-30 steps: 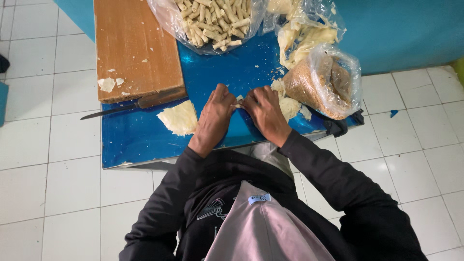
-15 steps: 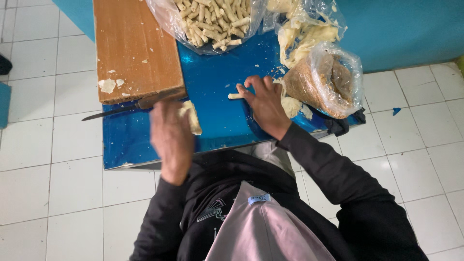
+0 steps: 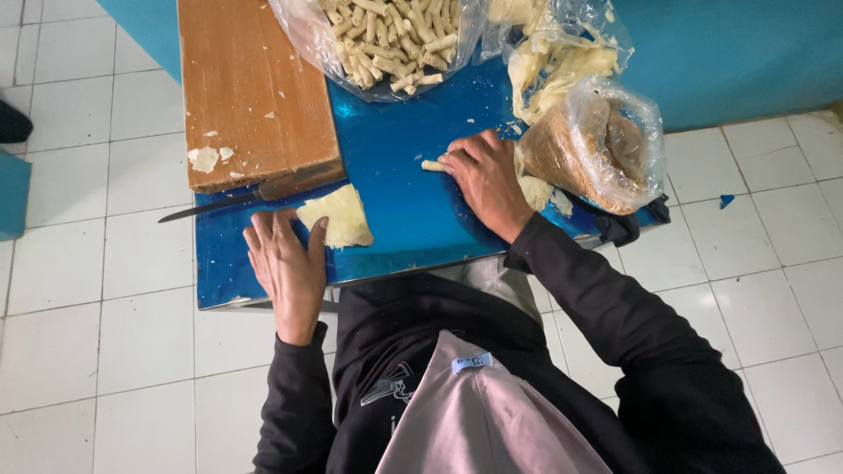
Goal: The person tears pieces from a sheet of dough on a blue work table, rolls and shapes each piece by hand into a short stick, and places the finished dough sticks into a plastic-lined bag or pile with other completed sticks. They repeat this cycle continuously, working one piece at a time.
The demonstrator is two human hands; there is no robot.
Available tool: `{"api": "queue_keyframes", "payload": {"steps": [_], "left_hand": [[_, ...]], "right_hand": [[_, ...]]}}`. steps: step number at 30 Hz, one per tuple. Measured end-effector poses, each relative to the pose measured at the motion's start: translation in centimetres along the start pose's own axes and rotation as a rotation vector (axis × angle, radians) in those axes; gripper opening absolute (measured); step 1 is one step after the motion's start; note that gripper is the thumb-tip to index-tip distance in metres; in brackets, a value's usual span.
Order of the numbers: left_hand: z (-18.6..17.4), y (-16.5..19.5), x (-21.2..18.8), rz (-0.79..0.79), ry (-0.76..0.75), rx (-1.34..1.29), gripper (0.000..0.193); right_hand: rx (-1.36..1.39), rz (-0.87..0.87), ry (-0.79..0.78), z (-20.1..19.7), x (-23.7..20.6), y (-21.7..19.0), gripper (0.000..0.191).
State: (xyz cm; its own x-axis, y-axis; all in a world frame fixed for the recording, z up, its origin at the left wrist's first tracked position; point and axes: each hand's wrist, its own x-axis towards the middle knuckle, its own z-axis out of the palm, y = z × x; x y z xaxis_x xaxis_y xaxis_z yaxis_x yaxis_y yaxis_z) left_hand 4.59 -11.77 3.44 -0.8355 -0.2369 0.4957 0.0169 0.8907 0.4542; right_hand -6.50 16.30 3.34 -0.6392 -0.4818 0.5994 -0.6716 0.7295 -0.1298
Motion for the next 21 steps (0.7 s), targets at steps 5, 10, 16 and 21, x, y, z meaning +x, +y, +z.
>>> {"api": "queue_keyframes", "payload": {"steps": [5,10,16,21], "left_hand": [[0.4,0.1,0.3,-0.019,-0.008,-0.156,0.038],[0.6,0.5,0.6,-0.098,-0.039,-0.302,0.036],[-0.4,1.2,0.3,0.054,0.041,-0.273,0.036],[-0.8,1.3,1.2,0.022,0.011,-0.331,0.043]], "right_hand": [[0.000,-0.011,0.027,0.7,-0.6,0.3,0.011],[-0.162,-0.013,0.009,1.8,0.4,0.2,0.019],[-0.117,-0.009,-0.027,3.9,2.0,-1.3,0.008],[0.444,0.233,-0.126,5.7,7.2,1.0,0.011]]}}
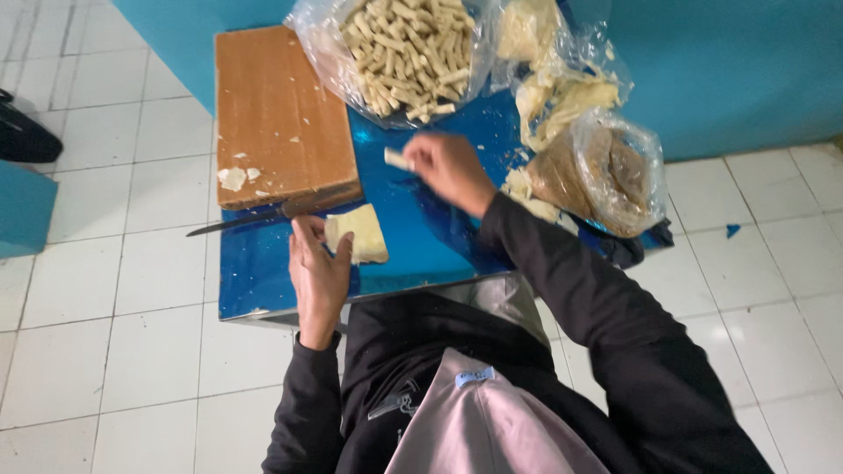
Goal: The person tears pieces from a sheet of dough on a blue work table, rolls and shapes each piece by hand into a short stick, and places the finished dough sticks into a plastic-lined bag or pile with other completed sticks. They repeat this cycle continuously, working one piece at a time.
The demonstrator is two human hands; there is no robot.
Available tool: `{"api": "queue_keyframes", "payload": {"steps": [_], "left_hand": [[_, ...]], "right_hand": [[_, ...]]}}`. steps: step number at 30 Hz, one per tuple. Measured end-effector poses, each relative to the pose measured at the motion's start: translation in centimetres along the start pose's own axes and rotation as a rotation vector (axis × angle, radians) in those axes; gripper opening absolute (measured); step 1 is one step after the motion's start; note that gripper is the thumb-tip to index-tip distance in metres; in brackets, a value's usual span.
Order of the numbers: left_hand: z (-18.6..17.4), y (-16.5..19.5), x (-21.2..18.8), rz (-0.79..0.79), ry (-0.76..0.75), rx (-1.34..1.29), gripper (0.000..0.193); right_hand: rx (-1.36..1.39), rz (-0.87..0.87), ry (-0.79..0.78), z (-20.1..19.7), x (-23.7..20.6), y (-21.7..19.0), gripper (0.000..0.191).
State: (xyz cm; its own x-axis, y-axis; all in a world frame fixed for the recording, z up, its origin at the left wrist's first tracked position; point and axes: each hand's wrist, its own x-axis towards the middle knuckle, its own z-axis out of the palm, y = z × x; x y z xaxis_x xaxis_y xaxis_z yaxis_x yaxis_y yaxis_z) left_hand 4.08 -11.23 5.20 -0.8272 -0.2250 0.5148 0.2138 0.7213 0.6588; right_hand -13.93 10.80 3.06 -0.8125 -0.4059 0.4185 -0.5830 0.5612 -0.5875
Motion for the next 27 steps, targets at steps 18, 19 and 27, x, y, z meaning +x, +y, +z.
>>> {"api": "queue_keyframes", "payload": {"steps": [18,19,27], "left_hand": [[4.4,-1.2,-0.7,-0.478,-0.082,-0.902,0.031],[4.6,-1.1,-0.7,-0.468,-0.085,-0.922,0.031],[4.6,0.2,-0.9,-0.401,-0.116,-0.806,0.033]], "right_hand": [[0.161,-0.238,0.054,-0.6,-6.6,-12.8,0.030],[0.176,-0.216,0.059,-0.4,-6.7,-12.5,0.026],[0.510,0.215,-0.162,1.3,-7.0,-6.7,0.015]]}}
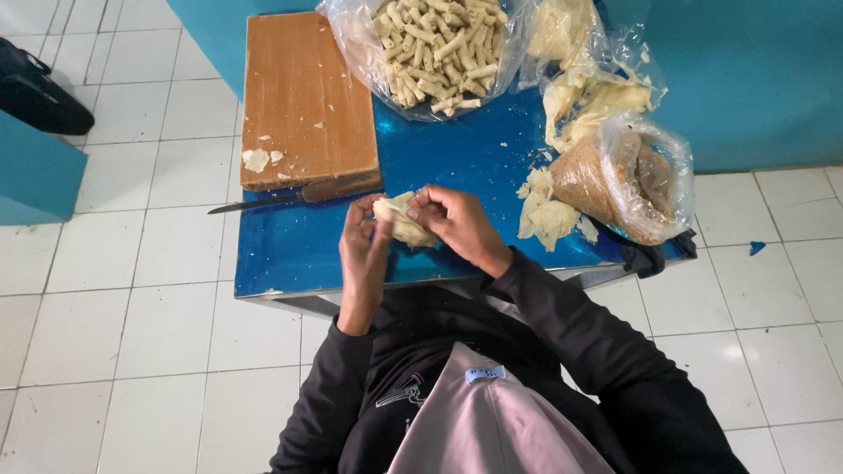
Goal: The person tears pieces from a sheet of dough on a blue work table, rolls and shapes each piece by hand into a short stick, and places the finished dough sticks into a plastic-lined bag or pile with other completed sticks. They repeat this cycle continuously, working one piece at a time.
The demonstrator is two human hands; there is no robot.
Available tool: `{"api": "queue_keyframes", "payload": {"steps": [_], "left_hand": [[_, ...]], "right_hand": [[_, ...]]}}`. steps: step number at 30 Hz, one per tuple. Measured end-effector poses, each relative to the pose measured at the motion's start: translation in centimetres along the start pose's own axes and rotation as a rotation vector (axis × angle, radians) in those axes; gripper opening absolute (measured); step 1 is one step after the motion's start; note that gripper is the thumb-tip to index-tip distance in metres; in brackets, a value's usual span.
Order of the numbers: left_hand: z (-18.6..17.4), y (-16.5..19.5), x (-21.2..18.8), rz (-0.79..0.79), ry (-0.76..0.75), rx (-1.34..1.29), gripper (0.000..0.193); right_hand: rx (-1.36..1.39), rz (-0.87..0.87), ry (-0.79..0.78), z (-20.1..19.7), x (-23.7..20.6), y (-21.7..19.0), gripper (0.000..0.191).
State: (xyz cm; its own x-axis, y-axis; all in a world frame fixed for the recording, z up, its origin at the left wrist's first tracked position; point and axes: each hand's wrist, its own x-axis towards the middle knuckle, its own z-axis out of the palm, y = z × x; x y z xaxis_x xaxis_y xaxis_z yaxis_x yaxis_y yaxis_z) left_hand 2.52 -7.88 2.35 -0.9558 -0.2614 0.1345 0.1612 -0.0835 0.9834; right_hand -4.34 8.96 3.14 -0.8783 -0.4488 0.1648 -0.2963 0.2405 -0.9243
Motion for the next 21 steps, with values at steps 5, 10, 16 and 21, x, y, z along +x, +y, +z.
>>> {"api": "queue_keyframes", "payload": {"steps": [5,10,16,21], "left_hand": [[0.7,0.5,0.2,0.020,0.067,0.227,0.036],[1.2,0.9,0.3,0.057,0.034,0.115,0.033],[1.5,0.7,0.3,0.097,0.047,0.180,0.035],[0.4,-0.1,0.3,0.060,-0.011,-0.159,0.029]], "right_hand": [[0.606,0.179,-0.143,-1.1,0.7,2.6,0.012],[0.691,0.214,-0.163,-1.0,0.4,4.0,0.010],[0.712,0.203,-0.141,-0.9,0.3,5.0,0.011],[1.033,0.421,-0.063,-2.0,0.5,5.5,0.016]]}}
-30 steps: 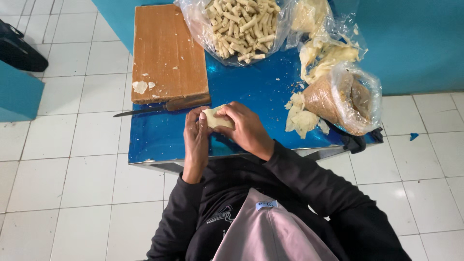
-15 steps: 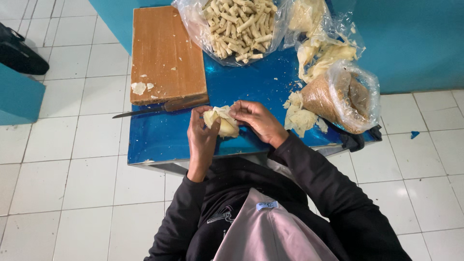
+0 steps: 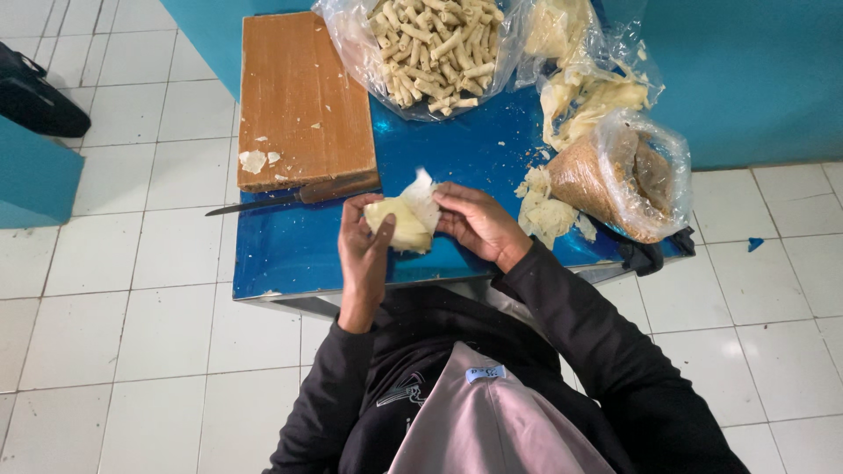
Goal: The person tears pieces from a sheet of dough on a blue work table, rolls and shapes each piece by hand into a short stick, and places the finished dough sticks into a plastic-lined bag or pile with other completed sticks. They repeat this cycle continuously, working one piece at a time.
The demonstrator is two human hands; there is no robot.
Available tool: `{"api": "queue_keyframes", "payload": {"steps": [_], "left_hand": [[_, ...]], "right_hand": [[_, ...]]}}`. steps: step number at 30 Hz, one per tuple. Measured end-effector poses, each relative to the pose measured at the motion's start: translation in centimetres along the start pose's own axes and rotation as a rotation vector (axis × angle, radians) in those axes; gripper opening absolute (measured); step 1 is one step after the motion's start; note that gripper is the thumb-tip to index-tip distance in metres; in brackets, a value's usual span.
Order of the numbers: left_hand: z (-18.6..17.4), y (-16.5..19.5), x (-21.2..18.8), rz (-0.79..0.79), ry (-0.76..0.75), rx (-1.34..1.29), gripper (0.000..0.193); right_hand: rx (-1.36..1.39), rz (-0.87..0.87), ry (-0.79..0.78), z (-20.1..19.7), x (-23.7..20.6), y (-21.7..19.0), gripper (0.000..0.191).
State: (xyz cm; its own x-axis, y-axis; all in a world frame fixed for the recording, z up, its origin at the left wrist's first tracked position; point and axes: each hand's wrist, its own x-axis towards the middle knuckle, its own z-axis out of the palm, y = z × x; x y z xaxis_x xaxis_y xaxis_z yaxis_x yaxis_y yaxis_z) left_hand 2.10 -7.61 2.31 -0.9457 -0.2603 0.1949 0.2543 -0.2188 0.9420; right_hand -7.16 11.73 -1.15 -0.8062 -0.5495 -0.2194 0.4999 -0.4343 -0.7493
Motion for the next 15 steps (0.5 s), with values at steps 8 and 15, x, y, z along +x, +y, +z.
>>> {"api": "queue_keyframes", "payload": {"steps": [8,15], "left_hand": [[-2.6,1.2,-0.1,-0.030,0.147,0.254,0.030],[-1.3,3.8,-0.7,0.456,0.220,1.047,0.039]], "right_hand": [[0.026,-0.282,0.171,0.1,-2.2,-4.5,0.010],[-1.661,-0.962,0.271,3.6,-5.7,-3.6,0.015]]}}
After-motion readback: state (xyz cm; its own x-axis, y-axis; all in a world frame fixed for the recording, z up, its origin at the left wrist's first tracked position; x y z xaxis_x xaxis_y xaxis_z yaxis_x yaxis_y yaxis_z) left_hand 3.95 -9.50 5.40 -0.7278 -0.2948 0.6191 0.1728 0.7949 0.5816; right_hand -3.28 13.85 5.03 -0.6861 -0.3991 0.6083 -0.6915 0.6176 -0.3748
